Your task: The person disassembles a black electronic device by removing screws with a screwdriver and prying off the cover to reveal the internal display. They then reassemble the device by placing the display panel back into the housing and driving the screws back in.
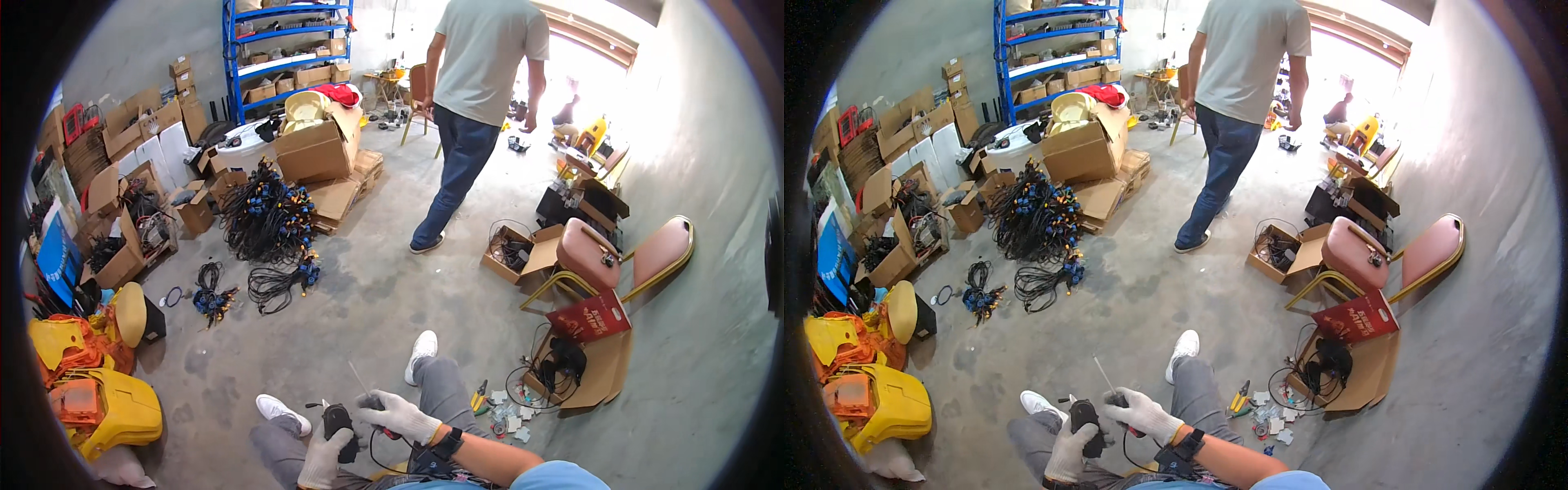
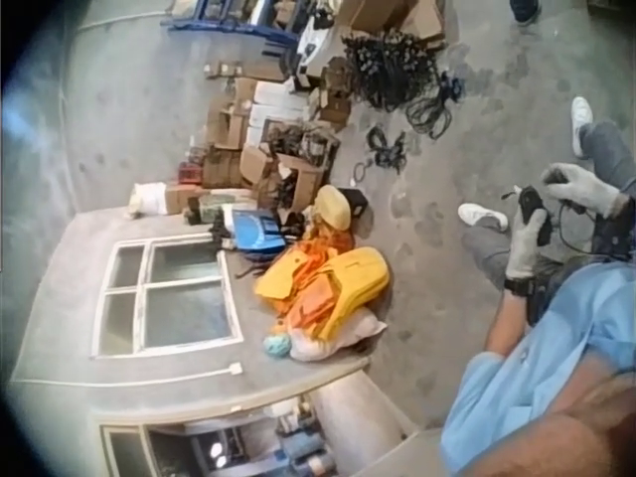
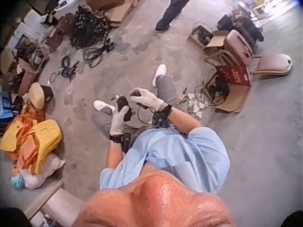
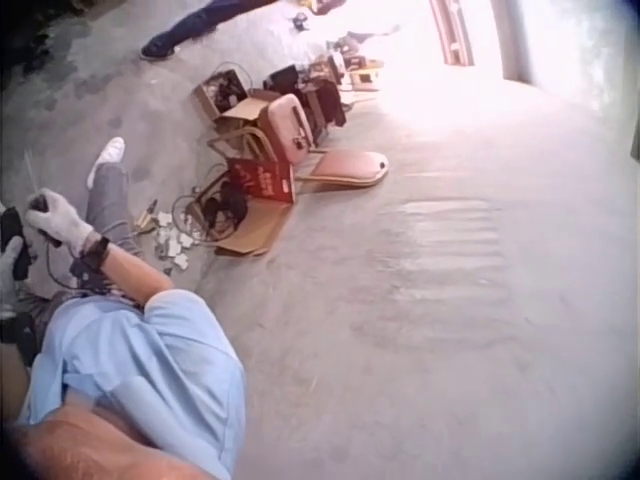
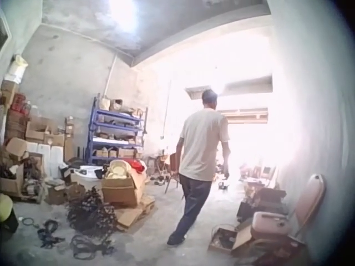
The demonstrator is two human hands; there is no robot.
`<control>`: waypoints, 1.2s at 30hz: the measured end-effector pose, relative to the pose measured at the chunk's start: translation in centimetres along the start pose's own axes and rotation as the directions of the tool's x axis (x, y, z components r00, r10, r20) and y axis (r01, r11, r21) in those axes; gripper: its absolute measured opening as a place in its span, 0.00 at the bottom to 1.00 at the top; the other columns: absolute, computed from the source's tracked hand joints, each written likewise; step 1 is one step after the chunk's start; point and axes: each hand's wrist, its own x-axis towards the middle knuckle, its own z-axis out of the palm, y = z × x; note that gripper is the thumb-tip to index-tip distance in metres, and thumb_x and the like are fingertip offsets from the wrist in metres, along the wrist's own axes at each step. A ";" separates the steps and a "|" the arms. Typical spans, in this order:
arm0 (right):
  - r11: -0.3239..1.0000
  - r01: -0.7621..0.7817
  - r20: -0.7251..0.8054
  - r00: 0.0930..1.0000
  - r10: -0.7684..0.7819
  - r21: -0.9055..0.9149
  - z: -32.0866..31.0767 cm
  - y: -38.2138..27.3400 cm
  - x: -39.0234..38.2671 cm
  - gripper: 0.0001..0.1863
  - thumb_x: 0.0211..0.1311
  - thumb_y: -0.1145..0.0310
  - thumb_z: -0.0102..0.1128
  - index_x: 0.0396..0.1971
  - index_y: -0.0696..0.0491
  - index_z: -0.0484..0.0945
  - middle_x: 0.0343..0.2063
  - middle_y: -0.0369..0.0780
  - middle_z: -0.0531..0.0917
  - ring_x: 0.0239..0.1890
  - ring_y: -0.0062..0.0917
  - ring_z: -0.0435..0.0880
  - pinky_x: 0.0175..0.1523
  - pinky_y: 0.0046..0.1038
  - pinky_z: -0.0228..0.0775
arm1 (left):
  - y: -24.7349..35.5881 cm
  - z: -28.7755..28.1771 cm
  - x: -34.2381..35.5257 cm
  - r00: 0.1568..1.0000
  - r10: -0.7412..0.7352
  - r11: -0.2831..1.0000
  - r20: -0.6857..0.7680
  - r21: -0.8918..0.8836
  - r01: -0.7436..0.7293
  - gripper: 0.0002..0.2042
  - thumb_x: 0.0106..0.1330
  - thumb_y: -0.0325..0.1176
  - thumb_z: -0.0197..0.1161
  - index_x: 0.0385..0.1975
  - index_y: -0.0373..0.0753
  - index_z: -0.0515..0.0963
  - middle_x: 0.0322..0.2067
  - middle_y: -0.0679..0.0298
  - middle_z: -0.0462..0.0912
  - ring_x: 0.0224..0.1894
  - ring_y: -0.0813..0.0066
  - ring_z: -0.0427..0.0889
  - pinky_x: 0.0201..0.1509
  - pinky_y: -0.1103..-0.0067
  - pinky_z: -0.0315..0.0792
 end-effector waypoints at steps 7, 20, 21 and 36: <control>0.999 0.045 0.188 0.981 -0.041 -0.016 0.6 -0.9 0.9 0.29 0.70 0.50 0.69 0.61 0.56 0.82 0.46 0.38 0.89 0.46 0.20 0.85 0.55 0.26 0.77 | -2.0 -0.8 1.0 0.986 0.025 1.000 0.166 -0.008 -0.024 0.23 0.75 0.32 0.64 0.68 0.34 0.73 0.49 0.63 0.86 0.48 0.73 0.87 0.53 0.77 0.82; 1.000 0.021 0.228 0.973 -0.016 -0.019 0.5 -1.5 0.5 0.28 0.69 0.52 0.69 0.58 0.59 0.81 0.41 0.37 0.88 0.42 0.20 0.83 0.48 0.27 0.77 | -4.4 -1.1 1.5 0.975 0.143 0.982 0.167 -0.143 -0.120 0.26 0.78 0.32 0.64 0.73 0.39 0.69 0.52 0.57 0.86 0.45 0.66 0.90 0.49 0.73 0.87; 1.000 0.013 0.246 0.969 -0.009 -0.015 0.4 -0.8 0.9 0.28 0.68 0.52 0.69 0.58 0.59 0.81 0.41 0.37 0.88 0.41 0.20 0.84 0.47 0.27 0.77 | -3.6 -0.7 1.1 0.976 0.140 0.983 0.165 -0.141 -0.117 0.26 0.78 0.32 0.64 0.73 0.39 0.69 0.52 0.57 0.86 0.45 0.66 0.90 0.49 0.73 0.87; 0.973 -0.193 -0.081 0.976 0.204 0.124 -3.4 6.0 3.8 0.19 0.69 0.60 0.66 0.49 0.59 0.79 0.26 0.34 0.82 0.23 0.19 0.81 0.26 0.27 0.73 | -2.6 -5.3 2.1 0.992 0.050 0.960 -0.117 -0.269 -0.080 0.16 0.75 0.32 0.61 0.60 0.37 0.73 0.41 0.55 0.84 0.38 0.61 0.88 0.46 0.59 0.87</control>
